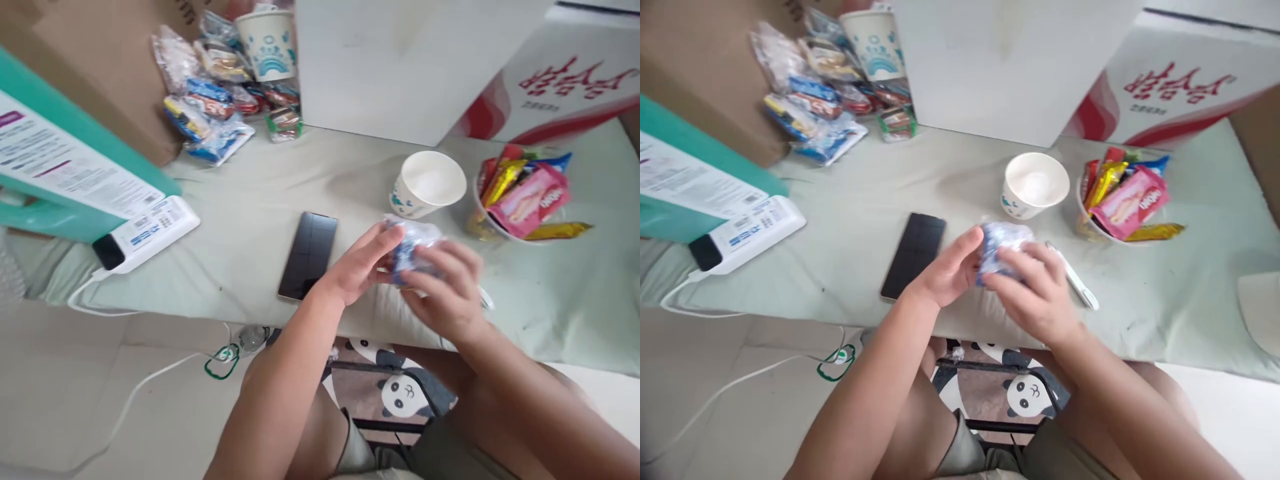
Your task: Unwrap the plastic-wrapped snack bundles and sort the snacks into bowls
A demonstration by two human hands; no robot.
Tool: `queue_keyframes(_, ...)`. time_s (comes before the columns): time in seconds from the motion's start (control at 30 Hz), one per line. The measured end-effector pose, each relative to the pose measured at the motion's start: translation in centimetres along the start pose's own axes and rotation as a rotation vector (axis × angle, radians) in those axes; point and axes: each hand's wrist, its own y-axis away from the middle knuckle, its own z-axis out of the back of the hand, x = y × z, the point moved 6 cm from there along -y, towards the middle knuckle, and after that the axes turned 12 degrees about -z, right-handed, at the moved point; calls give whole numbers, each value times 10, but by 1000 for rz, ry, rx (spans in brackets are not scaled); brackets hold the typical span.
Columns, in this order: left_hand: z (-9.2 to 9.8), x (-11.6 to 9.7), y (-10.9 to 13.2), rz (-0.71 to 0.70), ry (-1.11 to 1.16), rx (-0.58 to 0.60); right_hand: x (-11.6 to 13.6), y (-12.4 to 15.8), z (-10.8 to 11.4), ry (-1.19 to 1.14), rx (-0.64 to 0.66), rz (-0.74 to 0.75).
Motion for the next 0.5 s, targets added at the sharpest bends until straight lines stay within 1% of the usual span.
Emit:
queue_keyframes(0.07, -6, 11, -6, 24, -3, -20, 3, 15, 6, -90, 104, 19)
queue_keyframes(0.13, -8, 19, -10, 20, -38, -69, -10, 24, 19, -169, 136, -51)
queue_keyframes(0.17, -8, 23, -12, 15, -60, -82, -23, 29, 27, -156, 126, -128)
queue_keyframes(0.23, -6, 26, -15, -29, -109, -109, -58, 41, 40, 2, 127, -354)
queue_keyframes(0.27, -4, 27, -17, -67, -140, -126, -77, 50, 43, 110, 160, -473)
queue_keyframes(0.33, 1, 26, -19, -155, -208, -162, -107, 69, 42, 281, 300, -662)
queue_keyframes(0.37, 3, 26, -21, -190, -237, -170, -117, 77, 39, 320, 384, -723)
queue_keyframes(0.43, 4, 27, -24, -232, -277, -156, -128, 86, 32, 312, 514, -796)
queue_keyframes(0.5, 3, 30, -27, -260, -303, -115, -133, 85, 30, 251, 553, -911)
